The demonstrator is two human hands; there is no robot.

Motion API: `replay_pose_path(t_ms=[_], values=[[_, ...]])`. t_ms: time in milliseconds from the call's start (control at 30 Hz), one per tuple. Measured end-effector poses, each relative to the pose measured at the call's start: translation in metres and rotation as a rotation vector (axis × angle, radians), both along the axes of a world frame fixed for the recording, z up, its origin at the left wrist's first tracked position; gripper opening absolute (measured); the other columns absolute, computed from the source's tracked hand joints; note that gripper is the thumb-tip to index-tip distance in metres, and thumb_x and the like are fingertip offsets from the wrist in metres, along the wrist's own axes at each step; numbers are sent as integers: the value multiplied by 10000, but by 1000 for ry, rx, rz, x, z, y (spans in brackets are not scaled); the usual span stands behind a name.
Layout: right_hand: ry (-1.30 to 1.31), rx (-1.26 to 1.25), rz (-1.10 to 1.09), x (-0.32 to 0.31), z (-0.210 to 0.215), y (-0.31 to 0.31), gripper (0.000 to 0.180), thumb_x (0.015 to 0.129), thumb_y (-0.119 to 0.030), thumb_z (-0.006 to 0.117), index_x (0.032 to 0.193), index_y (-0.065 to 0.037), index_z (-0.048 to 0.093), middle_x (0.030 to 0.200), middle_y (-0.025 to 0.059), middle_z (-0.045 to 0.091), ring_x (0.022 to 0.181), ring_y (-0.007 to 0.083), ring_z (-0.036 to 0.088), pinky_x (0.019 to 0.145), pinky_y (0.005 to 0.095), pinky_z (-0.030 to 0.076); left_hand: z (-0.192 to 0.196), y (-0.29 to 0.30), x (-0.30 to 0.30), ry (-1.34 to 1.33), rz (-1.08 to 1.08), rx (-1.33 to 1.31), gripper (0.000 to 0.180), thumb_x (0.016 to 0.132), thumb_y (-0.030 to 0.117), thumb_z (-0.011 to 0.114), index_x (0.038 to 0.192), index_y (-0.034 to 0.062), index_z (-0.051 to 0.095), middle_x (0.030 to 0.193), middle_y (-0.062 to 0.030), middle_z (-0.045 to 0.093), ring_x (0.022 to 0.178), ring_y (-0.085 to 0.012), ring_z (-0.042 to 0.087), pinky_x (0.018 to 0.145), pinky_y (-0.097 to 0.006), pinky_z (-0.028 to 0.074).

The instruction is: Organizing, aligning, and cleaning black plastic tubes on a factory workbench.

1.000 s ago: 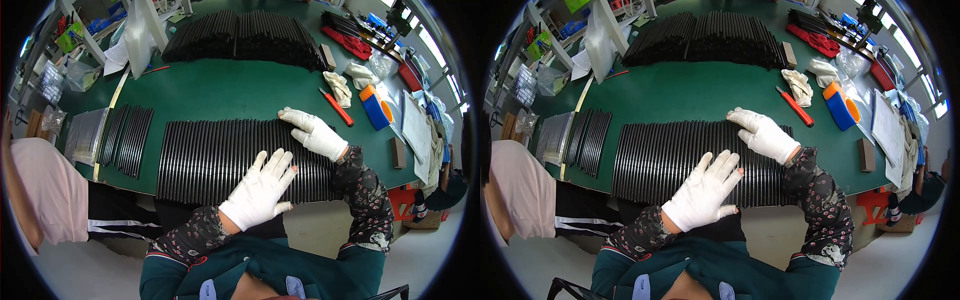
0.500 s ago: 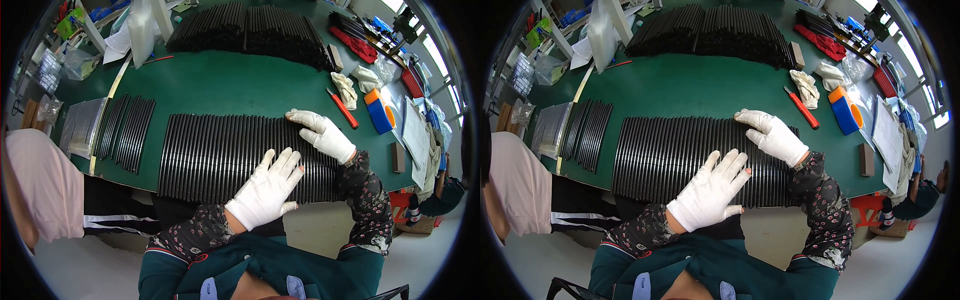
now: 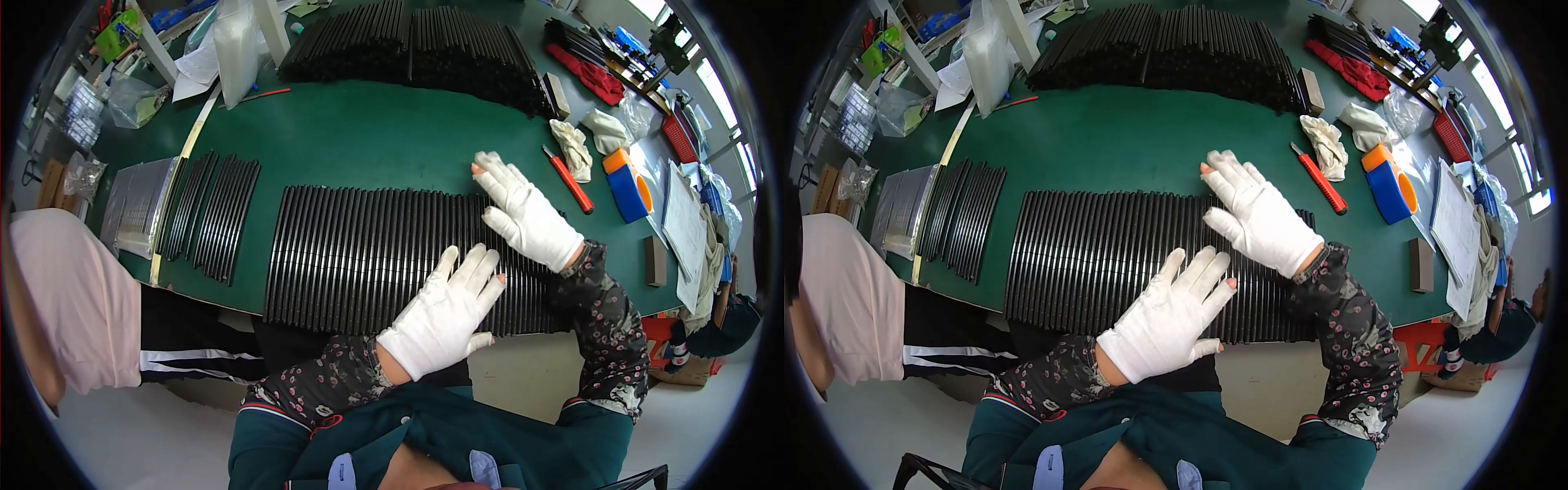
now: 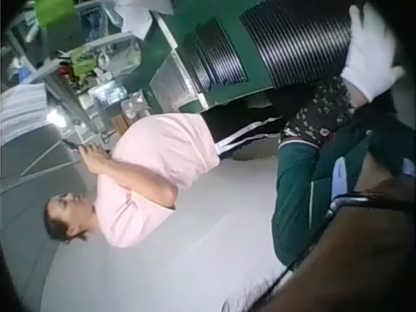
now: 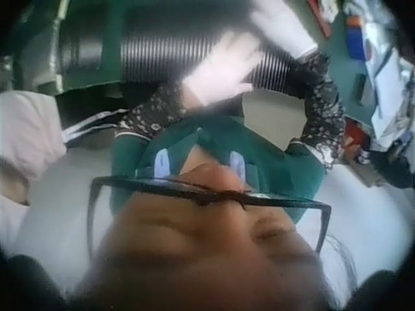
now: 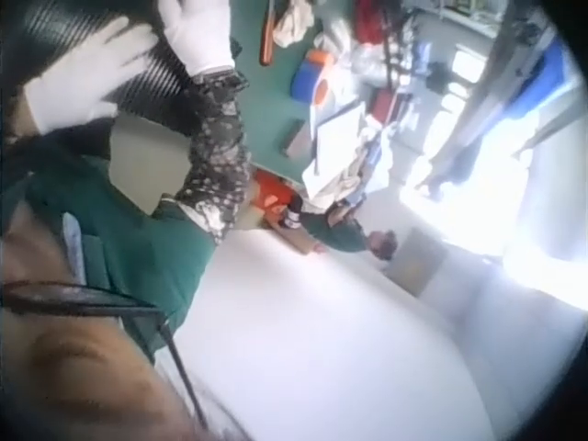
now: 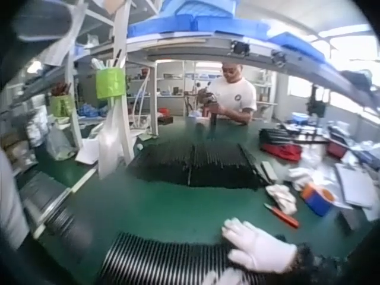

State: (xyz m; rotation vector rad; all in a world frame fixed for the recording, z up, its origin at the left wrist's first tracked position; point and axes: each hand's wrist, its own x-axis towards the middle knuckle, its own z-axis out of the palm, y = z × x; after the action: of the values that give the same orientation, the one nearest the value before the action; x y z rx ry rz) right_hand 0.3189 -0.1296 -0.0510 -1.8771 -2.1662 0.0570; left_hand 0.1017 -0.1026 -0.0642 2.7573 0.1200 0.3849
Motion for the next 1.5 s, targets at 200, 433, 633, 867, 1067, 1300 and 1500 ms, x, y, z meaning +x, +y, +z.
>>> replay_pose_path(t_ms=[200, 433, 633, 867, 1067, 1300, 1500], values=[[-36, -85, 108, -22, 10, -26, 646, 950, -443, 435, 1393, 23, 374, 1449, 247, 366, 1361, 407, 335, 1125, 490, 263, 0, 0, 0, 29, -1, -15, 729, 768, 457, 696, 1305, 7, 495, 1359, -217, 436, 1322, -340, 368, 1098, -504, 268], [131, 24, -226, 0, 15, -105, 575, 965, -405, 436, 1351, 23, 430, 1417, 237, 420, 1353, 417, 347, 1120, 454, 270, 1, 1, -2, 50, -9, 1, 734, 794, 458, 669, 1332, 0, 470, 1417, -220, 401, 1366, -348, 335, 1117, -505, 243], [153, 121, -487, 16, -23, -172, 476, 951, -272, 473, 1338, 5, 459, 1408, 191, 453, 1354, 370, 370, 1114, 415, 283, -2, 0, -1, 26, -19, 23, 752, 790, 478, 669, 1325, -11, 472, 1414, -221, 402, 1362, -357, 331, 1111, -502, 249], [85, 163, -560, 9, -23, -161, 424, 805, -125, 506, 1193, 37, 557, 1362, 196, 488, 1319, 384, 401, 1106, 441, 301, -2, -1, -1, 28, 1, 71, 783, 755, 497, 690, 1305, -18, 475, 1403, -220, 408, 1349, -365, 340, 1106, -507, 254], [58, 165, -557, 7, -21, -161, 417, 816, -161, 543, 1185, 33, 562, 1348, 200, 500, 1303, 386, 415, 1094, 446, 314, 2, -5, 2, 19, 14, 101, 767, 731, 492, 703, 1262, -18, 489, 1355, -216, 425, 1323, -373, 358, 1088, -512, 271], [27, 195, -550, 7, -24, -161, 421, 797, -159, 583, 1173, 30, 568, 1334, 197, 512, 1284, 387, 433, 1083, 449, 330, 2, -5, 1, 34, 28, 126, 719, 744, 429, 716, 1265, -11, 489, 1369, -214, 417, 1328, -381, 354, 1088, -518, 270], [21, 218, -554, 6, -24, -164, 403, 792, -161, 589, 1150, 23, 578, 1318, 199, 521, 1264, 392, 450, 1072, 452, 345, 5, -9, 3, 50, 19, 124, 740, 731, 411, 733, 1281, -10, 476, 1378, -215, 415, 1333, -380, 355, 1084, -517, 285]])
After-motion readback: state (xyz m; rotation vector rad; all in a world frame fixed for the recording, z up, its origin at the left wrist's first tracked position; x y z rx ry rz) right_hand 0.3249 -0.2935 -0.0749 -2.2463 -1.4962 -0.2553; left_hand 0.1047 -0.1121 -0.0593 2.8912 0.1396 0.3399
